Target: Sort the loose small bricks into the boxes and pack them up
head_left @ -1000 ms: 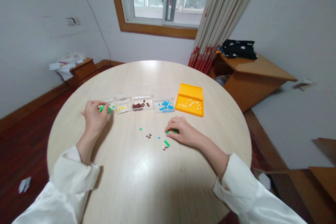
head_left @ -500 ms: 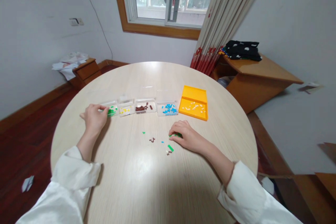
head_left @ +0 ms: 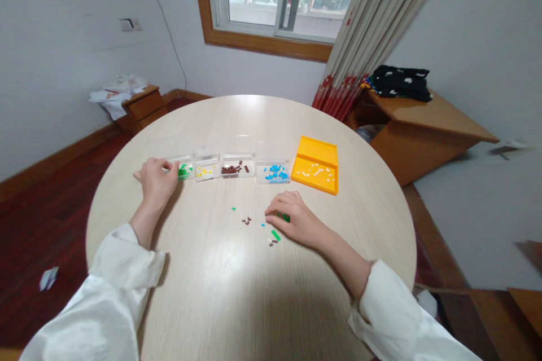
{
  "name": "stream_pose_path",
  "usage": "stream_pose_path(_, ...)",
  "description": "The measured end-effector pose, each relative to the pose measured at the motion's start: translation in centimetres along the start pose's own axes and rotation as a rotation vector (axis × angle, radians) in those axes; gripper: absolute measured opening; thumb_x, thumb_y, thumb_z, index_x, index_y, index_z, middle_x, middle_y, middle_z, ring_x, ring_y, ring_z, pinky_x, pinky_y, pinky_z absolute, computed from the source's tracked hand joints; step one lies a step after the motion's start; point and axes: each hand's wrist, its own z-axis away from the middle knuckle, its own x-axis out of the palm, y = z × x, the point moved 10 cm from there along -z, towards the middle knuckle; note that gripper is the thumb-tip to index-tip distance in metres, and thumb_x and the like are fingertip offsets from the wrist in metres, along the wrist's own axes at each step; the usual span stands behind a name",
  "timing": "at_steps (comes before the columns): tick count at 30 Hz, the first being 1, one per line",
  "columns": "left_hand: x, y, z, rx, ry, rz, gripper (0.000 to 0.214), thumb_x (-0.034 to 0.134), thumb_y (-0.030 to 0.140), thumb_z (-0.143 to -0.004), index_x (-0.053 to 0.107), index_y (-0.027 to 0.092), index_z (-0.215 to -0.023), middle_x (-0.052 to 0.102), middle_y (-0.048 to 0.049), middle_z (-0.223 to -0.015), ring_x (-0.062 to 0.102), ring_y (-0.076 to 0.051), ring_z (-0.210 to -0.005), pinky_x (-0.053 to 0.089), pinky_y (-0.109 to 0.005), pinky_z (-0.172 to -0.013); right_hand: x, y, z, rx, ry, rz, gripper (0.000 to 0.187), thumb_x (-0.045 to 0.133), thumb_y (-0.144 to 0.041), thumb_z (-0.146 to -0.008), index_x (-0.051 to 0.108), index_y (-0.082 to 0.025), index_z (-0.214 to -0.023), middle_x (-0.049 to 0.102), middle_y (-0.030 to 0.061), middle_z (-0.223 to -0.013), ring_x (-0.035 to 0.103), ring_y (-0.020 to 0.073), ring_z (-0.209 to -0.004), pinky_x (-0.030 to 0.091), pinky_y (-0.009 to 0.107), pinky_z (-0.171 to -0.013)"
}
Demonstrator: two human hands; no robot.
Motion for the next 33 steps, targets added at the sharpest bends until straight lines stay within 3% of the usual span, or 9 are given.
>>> stream_pose_path(6,-0.3,-0.6,-0.2,-0.022,0.038,0.021,0.024,0.047,0.036,-0.075,0.044,0.019,-0.058,0.058,-0.0092,-0.081,0.054,-0.029,-0.093,0.034,-0.043,-0.082,1.2,-1.4,-0.1,-0.046,-0.046,0.027,0.009,0.065,-0.027,-0.084,0.065,-0.018,-0.085,0.064,0.0031,-0.087,0.054,0.0168,-0.089,0.03,0.033,-0.083)
stream_pose_path(12,-0.5,-0.8,-0.2,-0.033,0.043,0.047,0.024,0.048,0.034,-0.075,0.042,0.019,-0.057,0.055,-0.0073,-0.076,0.054,-0.028,-0.089,0.034,-0.042,-0.081,2.0,-1.7,-0.2,-0.057,-0.069,0.053,0.01,0.058,-0.019,-0.088,0.064,-0.018,-0.08,0.064,0.0026,-0.081,0.054,0.0159,-0.083,0.03,0.032,-0.079)
stream_pose_path(15,-0.6,-0.6,-0.1,-0.034,0.044,0.066,0.024,0.049,0.032,-0.074,0.041,0.019,-0.056,0.052,-0.0064,-0.074,0.053,-0.027,-0.086,0.034,-0.042,-0.08,1.0,-1.3,-0.8,-0.059,0.044,0.042,0.01,0.057,-0.019,-0.088,0.062,-0.018,-0.08,0.065,0.0026,-0.082,0.054,0.016,-0.083,0.031,0.032,-0.079)
stream_pose_path(20,-0.8,-0.2,0.1,-0.018,0.054,0.108,0.025,0.05,0.031,-0.075,0.04,0.02,-0.055,0.048,-0.0053,-0.072,0.052,-0.026,-0.083,0.033,-0.042,-0.08,-4.0,2.0,-2.1,0.038,0.499,0.138,0.012,0.054,-0.021,-0.09,0.063,-0.019,-0.082,0.067,0.0034,-0.084,0.056,0.0189,-0.086,0.032,0.033,-0.08)
stream_pose_path(22,-0.8,-0.1,0.2,-0.006,0.062,0.13,0.025,0.05,0.031,-0.075,0.039,0.02,-0.054,0.047,-0.0048,-0.071,0.051,-0.026,-0.083,0.033,-0.042,-0.079,-5.2,3.8,-2.5,0.09,0.616,0.197,0.013,0.055,-0.023,-0.09,0.064,-0.019,-0.081,0.067,0.0038,-0.082,0.056,0.0196,-0.084,0.032,0.034,-0.079)
stream_pose_path(27,-1.0,-0.2,0.3,0.008,0.099,0.161,0.025,0.05,0.031,-0.075,0.038,0.021,-0.054,0.045,-0.0037,-0.069,0.05,-0.026,-0.082,0.032,-0.041,-0.079,-5.9,6.9,-2.8,0.168,0.69,0.236,0.017,0.051,-0.028,-0.092,0.067,-0.021,-0.087,0.069,0.0038,-0.085,0.057,0.0201,-0.084,0.033,0.035,-0.079)
stream_pose_path(33,-1.9,-0.2,1.1,0.024,0.149,0.189,0.025,0.049,0.03,-0.076,0.038,0.02,-0.057,0.047,-0.0048,-0.073,0.05,-0.026,-0.085,0.03,-0.044,-0.082,-5.4,6.6,-1.9,0.145,0.69,0.218,0.02,0.049,-0.028,-0.093,0.068,-0.021,-0.089,0.07,0.004,-0.086,0.057,0.0205,-0.084,0.033,0.035,-0.078)
